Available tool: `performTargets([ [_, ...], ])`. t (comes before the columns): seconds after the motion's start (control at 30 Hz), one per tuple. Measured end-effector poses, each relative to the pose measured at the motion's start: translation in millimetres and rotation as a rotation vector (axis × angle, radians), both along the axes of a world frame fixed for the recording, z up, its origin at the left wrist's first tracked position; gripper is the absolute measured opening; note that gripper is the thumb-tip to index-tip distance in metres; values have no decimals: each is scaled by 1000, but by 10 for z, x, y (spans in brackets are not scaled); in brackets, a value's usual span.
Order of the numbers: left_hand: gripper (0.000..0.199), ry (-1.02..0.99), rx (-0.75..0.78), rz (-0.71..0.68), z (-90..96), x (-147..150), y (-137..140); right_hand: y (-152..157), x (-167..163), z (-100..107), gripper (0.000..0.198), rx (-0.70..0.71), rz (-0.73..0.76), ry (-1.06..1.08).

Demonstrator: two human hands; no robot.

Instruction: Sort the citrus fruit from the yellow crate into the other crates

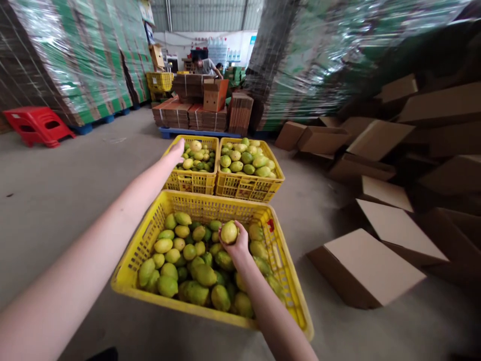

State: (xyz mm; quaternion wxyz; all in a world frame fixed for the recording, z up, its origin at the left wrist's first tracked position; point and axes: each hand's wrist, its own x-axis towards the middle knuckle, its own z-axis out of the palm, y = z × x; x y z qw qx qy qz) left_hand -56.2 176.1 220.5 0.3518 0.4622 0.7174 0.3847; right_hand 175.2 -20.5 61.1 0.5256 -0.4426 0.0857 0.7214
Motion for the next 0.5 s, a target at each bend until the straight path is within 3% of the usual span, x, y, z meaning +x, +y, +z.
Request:
performTargets([
  [0.17, 29, 256, -149, 54, -690, -240, -491, 25, -22, -46, 8, -27, 10, -12],
  [0.27, 24, 433, -151, 33, -1043, -323, -874, 36, -40, -99, 9, -34, 21, -9],
  [0.37, 35, 568, -67, -52, -1241, -363, -1158, 32, -42, -135, 9, -35, 21, -9],
  [0.5, 54, 946, 122, -341, -1380, -409, -1308, 8, -26, -141, 7, -36, 17, -13],
])
